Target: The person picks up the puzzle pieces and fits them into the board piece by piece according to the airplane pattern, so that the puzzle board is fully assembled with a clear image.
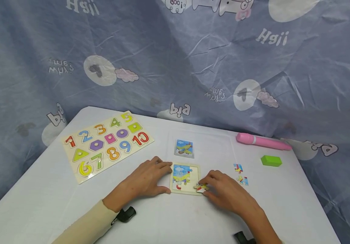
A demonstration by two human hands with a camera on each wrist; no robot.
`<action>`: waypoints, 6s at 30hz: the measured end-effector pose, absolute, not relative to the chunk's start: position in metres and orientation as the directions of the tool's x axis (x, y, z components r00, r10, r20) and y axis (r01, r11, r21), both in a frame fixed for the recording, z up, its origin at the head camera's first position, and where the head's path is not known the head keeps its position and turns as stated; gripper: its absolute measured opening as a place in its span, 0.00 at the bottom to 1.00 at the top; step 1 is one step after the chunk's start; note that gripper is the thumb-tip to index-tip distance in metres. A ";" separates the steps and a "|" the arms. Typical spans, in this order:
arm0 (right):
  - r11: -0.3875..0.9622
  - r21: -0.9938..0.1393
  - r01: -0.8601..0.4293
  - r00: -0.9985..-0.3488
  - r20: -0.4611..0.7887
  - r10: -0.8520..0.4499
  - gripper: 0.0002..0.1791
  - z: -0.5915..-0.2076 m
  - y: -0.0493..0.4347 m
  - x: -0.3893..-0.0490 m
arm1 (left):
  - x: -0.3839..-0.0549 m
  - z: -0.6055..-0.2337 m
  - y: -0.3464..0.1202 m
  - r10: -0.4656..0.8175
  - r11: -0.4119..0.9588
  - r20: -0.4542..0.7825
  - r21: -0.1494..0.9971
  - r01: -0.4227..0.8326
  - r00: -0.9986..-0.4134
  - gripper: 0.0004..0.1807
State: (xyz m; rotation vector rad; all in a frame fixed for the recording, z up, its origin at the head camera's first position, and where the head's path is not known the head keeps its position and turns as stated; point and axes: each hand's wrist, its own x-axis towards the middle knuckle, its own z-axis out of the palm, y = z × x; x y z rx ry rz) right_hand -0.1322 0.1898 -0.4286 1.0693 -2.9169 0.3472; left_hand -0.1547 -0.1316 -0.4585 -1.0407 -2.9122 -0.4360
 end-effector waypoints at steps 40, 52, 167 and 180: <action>0.692 -0.199 -0.694 -0.713 0.054 -0.699 0.15 -0.437 0.147 -0.140 | -0.156 -0.459 -0.131 0.626 0.742 0.113 0.218 0.634 -0.772 0.37; 0.692 -0.198 -0.695 -0.714 0.069 -0.697 0.15 -0.439 0.145 -0.141 | -0.156 -0.459 -0.132 0.624 0.741 0.114 0.228 0.631 -0.773 0.37; 0.848 -0.217 -0.483 -0.875 0.078 -0.478 0.19 -0.429 0.280 -0.188 | -0.156 -0.461 -0.134 0.618 0.741 0.110 0.247 0.624 -0.778 0.36; 0.864 -0.202 -0.460 -0.885 0.029 -0.465 0.21 -0.427 0.300 -0.196 | -0.156 -0.460 -0.133 0.619 0.740 0.100 0.257 0.622 -0.779 0.37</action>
